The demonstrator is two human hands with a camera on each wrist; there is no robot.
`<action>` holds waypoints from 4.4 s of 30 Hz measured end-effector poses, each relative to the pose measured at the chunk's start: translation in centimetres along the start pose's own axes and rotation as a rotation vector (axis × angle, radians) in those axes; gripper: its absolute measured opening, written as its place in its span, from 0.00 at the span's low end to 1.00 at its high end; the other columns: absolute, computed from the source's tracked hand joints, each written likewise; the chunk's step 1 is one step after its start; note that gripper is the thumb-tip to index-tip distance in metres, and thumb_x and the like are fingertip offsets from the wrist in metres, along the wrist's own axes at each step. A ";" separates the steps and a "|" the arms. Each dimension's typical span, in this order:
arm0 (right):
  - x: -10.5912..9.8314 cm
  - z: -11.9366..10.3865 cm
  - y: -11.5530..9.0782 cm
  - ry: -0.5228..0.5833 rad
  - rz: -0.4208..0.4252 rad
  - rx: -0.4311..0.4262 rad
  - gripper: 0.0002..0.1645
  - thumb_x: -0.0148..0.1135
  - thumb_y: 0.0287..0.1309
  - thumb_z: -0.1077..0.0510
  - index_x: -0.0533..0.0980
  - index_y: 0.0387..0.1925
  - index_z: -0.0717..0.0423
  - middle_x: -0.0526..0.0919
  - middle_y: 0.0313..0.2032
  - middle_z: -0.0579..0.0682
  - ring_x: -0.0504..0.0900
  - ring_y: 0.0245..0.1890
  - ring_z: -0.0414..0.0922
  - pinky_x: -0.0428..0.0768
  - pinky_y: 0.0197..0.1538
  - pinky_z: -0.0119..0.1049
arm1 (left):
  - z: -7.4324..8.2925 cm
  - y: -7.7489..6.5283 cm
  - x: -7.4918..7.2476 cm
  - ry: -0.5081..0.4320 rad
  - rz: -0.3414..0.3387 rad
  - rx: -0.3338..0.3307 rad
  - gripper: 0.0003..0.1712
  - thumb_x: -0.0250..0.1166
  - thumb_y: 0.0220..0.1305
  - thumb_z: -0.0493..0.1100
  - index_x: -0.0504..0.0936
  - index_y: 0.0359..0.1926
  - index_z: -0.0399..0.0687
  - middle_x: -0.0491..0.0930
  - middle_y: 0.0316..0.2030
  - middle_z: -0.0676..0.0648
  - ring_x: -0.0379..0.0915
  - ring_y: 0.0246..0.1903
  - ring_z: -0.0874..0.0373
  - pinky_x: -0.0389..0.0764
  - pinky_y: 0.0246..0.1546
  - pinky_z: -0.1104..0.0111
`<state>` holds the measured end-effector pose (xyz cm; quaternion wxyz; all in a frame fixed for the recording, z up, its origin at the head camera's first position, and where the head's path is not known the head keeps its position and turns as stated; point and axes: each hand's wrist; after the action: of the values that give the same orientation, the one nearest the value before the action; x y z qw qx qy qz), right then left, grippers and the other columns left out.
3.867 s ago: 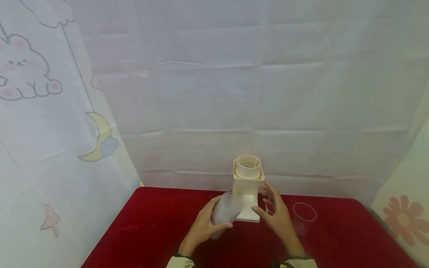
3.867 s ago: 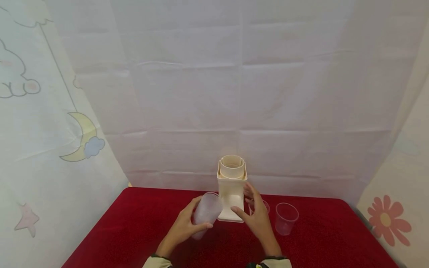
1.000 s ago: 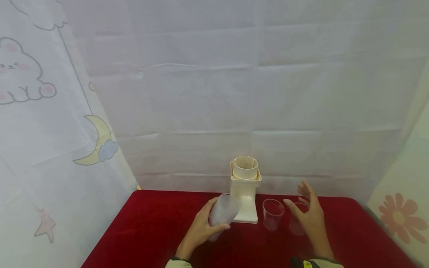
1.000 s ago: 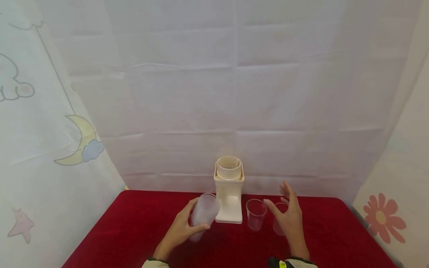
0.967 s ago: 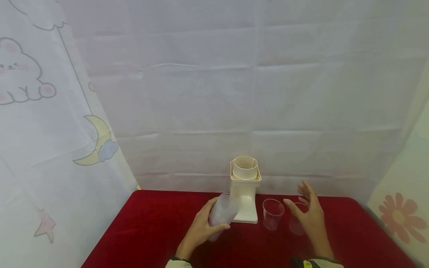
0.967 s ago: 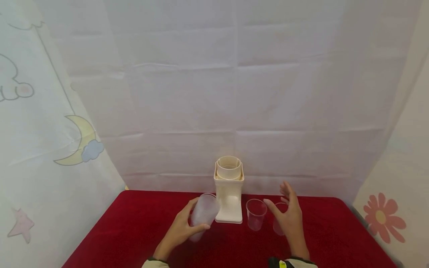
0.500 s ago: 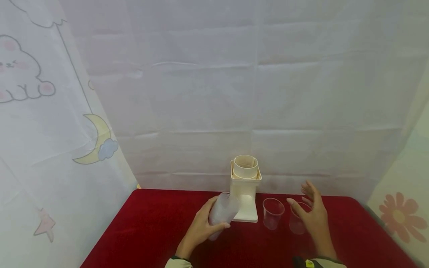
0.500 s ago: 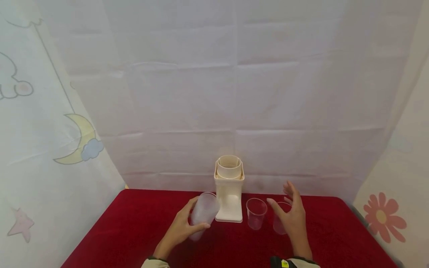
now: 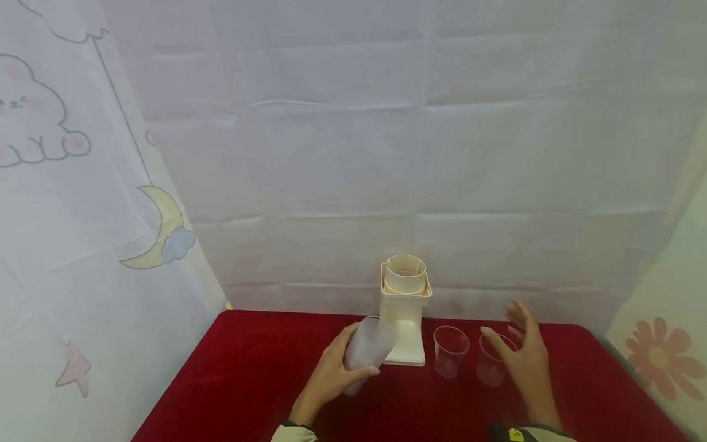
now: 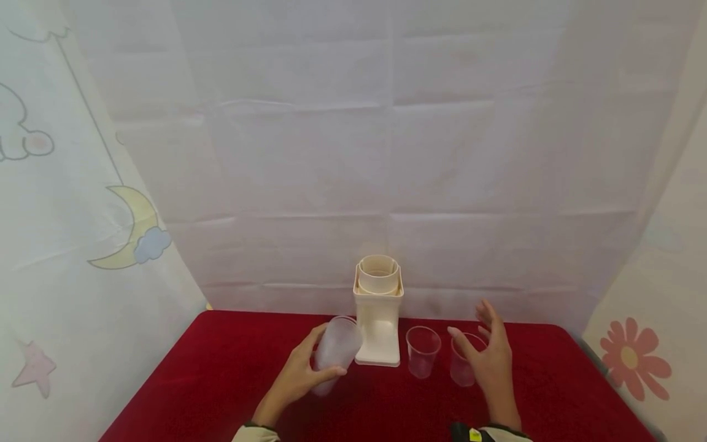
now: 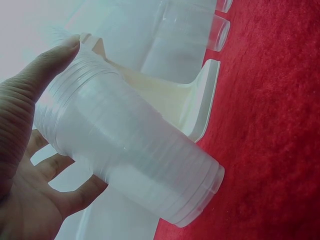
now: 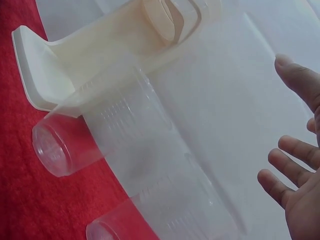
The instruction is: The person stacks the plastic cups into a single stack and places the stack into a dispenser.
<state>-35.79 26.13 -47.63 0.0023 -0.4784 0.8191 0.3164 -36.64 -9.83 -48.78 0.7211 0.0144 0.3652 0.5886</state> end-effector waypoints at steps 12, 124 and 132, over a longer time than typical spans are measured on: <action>-0.4 1.1 0.1 -0.032 0.009 0.035 0.54 0.73 0.58 0.54 0.52 0.78 0.38 0.67 0.69 0.58 0.65 0.68 0.53 0.59 0.56 0.12 | -0.7 0.1 0.2 0.006 -0.001 0.015 0.48 0.79 0.51 0.55 0.65 0.70 0.63 0.75 0.59 0.53 0.75 0.50 0.55 0.79 0.44 0.61; -0.6 4.4 -0.1 0.008 -0.236 -0.083 0.49 0.72 0.58 0.57 0.55 0.74 0.58 0.70 0.64 0.64 0.64 0.55 0.20 0.68 0.49 0.12 | -1.1 0.3 0.3 -0.005 -0.018 -0.023 0.49 0.76 0.51 0.64 0.64 0.71 0.64 0.74 0.60 0.57 0.74 0.52 0.57 0.78 0.48 0.60; -0.9 3.3 -0.1 0.039 -0.206 -0.113 0.49 0.73 0.58 0.60 0.56 0.74 0.57 0.71 0.62 0.62 0.66 0.56 0.22 0.69 0.49 0.13 | -1.2 0.4 0.3 -0.007 -0.015 -0.015 0.48 0.77 0.51 0.61 0.64 0.71 0.65 0.74 0.60 0.57 0.74 0.52 0.57 0.78 0.48 0.60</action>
<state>-36.22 28.54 -50.04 -0.0079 -0.5655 0.7465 0.3506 -37.62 -9.91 -49.68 0.7270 0.0082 0.3582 0.5857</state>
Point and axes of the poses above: each hand's wrist, its own y-axis towards the middle knuckle, its own x-axis out of the palm, z = x × y
